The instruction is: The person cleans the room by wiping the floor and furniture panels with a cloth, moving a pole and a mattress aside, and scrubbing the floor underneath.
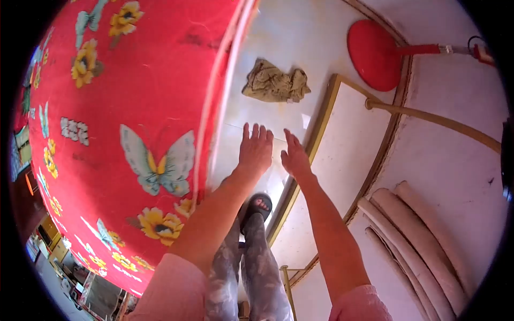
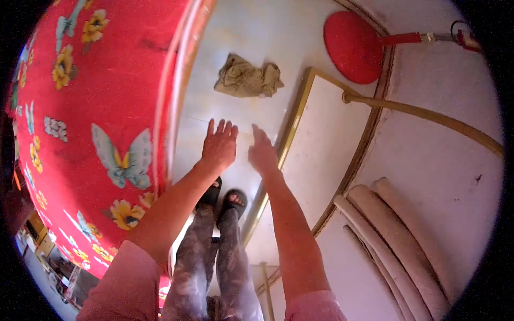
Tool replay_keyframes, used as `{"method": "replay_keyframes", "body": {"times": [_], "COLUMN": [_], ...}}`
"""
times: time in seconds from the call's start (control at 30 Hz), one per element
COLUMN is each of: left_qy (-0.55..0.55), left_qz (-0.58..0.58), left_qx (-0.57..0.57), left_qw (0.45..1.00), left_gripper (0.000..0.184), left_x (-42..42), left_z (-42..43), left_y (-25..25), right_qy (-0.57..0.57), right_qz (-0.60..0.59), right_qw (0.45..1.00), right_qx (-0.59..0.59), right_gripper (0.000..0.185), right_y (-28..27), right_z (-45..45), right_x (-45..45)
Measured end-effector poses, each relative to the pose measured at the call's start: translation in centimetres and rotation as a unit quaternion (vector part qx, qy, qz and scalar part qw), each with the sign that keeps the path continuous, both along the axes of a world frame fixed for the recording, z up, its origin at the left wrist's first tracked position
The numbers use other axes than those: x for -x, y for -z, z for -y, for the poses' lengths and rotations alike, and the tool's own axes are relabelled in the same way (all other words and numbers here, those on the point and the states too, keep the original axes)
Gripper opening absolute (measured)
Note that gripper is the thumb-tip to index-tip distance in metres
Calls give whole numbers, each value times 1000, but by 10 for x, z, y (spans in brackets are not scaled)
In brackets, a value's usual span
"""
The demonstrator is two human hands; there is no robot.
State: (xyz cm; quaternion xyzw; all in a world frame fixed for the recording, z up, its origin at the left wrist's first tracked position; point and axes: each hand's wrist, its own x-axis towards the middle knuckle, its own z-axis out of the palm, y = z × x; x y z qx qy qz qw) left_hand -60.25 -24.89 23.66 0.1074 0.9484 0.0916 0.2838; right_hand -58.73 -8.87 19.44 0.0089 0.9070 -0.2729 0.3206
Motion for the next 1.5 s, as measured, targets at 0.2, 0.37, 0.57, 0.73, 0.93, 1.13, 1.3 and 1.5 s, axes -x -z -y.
{"method": "replay_keyframes", "body": {"times": [0.2, 0.37, 0.57, 0.73, 0.93, 1.13, 1.3, 1.5], "left_qy": [-98, -77, -10, -55, -87, -57, -14, 25], "left_qz": [-47, -116, -32, 57, 209, 118, 75, 87], "left_qx": [38, 12, 39, 65, 75, 34, 71, 95], "left_qw": [993, 990, 999, 995, 971, 991, 995, 991], "left_gripper": [54, 60, 68, 54, 46, 42, 48, 40], "left_x": [47, 102, 98, 13, -137, -143, -156, -146], "left_z": [0, 10, 26, 31, 35, 41, 43, 40], "left_y": [115, 176, 187, 166, 155, 191, 203, 223], "right_qy": [-54, -72, -128, -145, -147, -145, -121, -120], "right_qz": [-118, -198, -218, -172, -30, -112, -127, -82], "right_qw": [991, 977, 958, 959, 979, 977, 980, 986], "right_qx": [-14, -37, -136, -172, -135, -109, -93, -80], "right_gripper": [73, 71, 61, 54, 41, 25, 25, 61], "right_y": [71, 127, 162, 154, 150, 160, 164, 166], "right_z": [-26, -24, -7, -2, 8, 5, 8, 1], "right_x": [42, 107, 92, 4, -159, -147, -156, -148]}}
